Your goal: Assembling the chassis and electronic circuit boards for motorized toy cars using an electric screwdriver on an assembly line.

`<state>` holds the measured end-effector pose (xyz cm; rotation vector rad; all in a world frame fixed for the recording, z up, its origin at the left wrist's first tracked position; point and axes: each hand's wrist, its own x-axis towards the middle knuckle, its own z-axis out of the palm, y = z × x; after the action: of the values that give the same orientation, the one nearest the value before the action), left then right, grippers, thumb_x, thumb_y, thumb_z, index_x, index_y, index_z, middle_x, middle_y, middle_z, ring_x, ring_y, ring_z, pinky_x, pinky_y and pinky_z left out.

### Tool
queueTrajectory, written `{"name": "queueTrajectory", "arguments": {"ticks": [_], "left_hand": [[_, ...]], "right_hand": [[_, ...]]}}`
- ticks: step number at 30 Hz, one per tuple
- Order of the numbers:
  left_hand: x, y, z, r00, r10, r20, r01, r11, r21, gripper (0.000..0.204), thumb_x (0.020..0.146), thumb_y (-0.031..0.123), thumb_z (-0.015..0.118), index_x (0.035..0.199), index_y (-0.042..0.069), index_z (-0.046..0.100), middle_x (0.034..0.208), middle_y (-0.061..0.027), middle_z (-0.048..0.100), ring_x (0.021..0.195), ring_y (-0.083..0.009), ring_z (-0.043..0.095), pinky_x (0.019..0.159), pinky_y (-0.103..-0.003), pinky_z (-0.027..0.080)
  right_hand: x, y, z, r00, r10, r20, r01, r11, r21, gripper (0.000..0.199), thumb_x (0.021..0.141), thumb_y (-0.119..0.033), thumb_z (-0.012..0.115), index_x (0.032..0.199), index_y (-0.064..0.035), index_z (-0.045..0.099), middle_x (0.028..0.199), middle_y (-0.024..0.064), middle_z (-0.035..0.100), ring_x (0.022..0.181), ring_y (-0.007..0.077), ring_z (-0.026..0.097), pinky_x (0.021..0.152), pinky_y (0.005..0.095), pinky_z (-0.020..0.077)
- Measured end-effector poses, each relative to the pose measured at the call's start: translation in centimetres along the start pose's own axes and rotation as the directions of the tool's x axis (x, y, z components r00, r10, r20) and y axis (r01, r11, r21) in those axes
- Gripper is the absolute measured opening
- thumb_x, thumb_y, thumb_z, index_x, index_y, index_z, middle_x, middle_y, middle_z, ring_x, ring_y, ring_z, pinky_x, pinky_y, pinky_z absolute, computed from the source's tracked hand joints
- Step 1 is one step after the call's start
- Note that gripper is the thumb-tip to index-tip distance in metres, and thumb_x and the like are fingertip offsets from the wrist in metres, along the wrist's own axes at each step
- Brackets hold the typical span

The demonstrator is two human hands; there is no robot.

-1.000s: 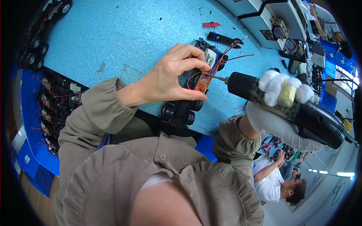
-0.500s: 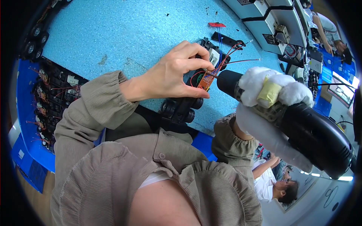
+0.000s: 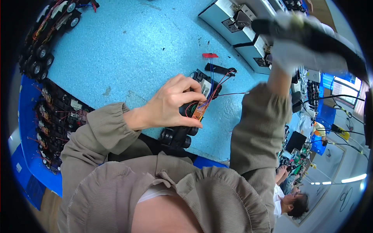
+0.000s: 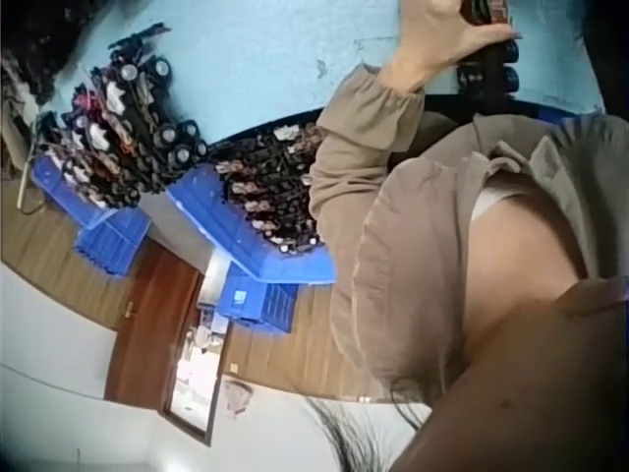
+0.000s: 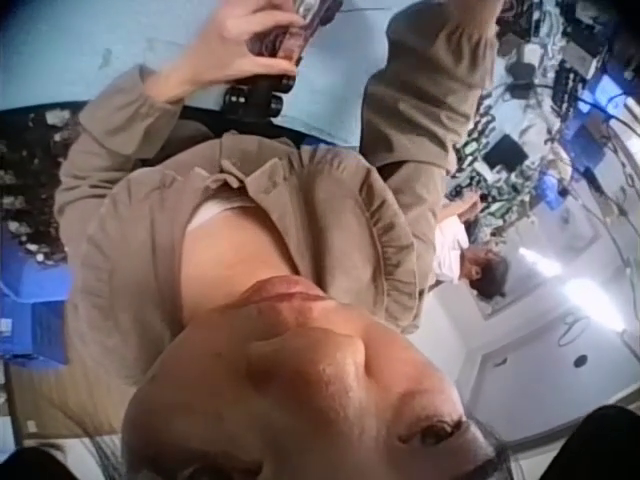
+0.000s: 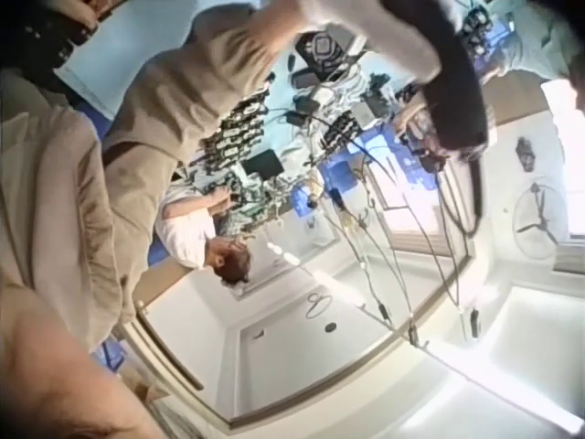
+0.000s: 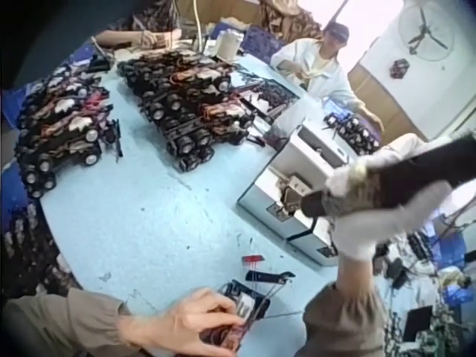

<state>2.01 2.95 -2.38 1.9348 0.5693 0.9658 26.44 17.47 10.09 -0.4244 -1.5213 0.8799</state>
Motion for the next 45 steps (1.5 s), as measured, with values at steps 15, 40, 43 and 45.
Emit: {"name": "queueTrajectory", "arguments": {"ticks": [15, 40, 43, 45], "left_hand": [[0.5, -0.6, -0.3, 0.995, -0.007, 0.098, 0.019, 0.993, -0.117, 0.053, 0.059, 0.024, 0.081, 0.105, 0.004, 0.062, 0.105, -0.0104, 0.052, 0.098, -0.0278, 0.048, 0.085, -0.036, 0.041], [0.2, -0.9, -0.1, 0.995, 0.016, 0.103, -0.008, 0.997, -0.073, 0.053, 0.062, 0.018, 0.080, 0.109, 0.004, 0.060, 0.109, -0.0089, 0.050, 0.103, -0.0251, 0.046, 0.090, -0.035, 0.039], [0.2, -0.9, -0.3, 0.995, 0.013, 0.100, -0.008, 0.998, -0.058, 0.053, 0.062, 0.017, 0.080, 0.109, 0.004, 0.060, 0.110, -0.0093, 0.049, 0.104, -0.0250, 0.046, 0.091, -0.034, 0.038], [0.2, -0.8, -0.3, 0.995, 0.034, 0.097, -0.030, 0.999, -0.045, 0.052, 0.063, 0.017, 0.080, 0.109, 0.004, 0.060, 0.110, -0.0091, 0.050, 0.102, -0.0253, 0.046, 0.090, -0.035, 0.039]], "right_hand": [[-4.7, -6.1, 6.8, 0.852, -0.258, -0.455, 0.135, 0.949, -0.286, 0.066, 0.072, -0.072, 0.048, 0.083, -0.0070, 0.047, 0.064, 0.0044, 0.048, 0.055, 0.0165, 0.052, 0.055, 0.0290, 0.0438], [-13.7, -10.1, 13.0, 0.952, 0.182, -0.245, -0.179, 0.983, 0.033, 0.092, 0.056, -0.089, 0.047, 0.087, -0.0018, 0.050, 0.063, 0.0091, 0.051, 0.046, 0.0195, 0.050, 0.045, 0.0357, 0.0405], [-13.7, -9.7, 13.2, 0.956, 0.197, -0.219, -0.195, 0.980, 0.034, 0.093, 0.055, -0.089, 0.049, 0.086, -0.0007, 0.049, 0.062, 0.0098, 0.051, 0.044, 0.0200, 0.049, 0.043, 0.0354, 0.0399], [-13.6, -9.9, 13.4, 0.959, 0.181, -0.217, -0.188, 0.982, -0.010, 0.094, 0.055, -0.088, 0.049, 0.086, 0.0001, 0.048, 0.062, 0.0103, 0.051, 0.042, 0.0203, 0.048, 0.040, 0.0346, 0.0382]]}}
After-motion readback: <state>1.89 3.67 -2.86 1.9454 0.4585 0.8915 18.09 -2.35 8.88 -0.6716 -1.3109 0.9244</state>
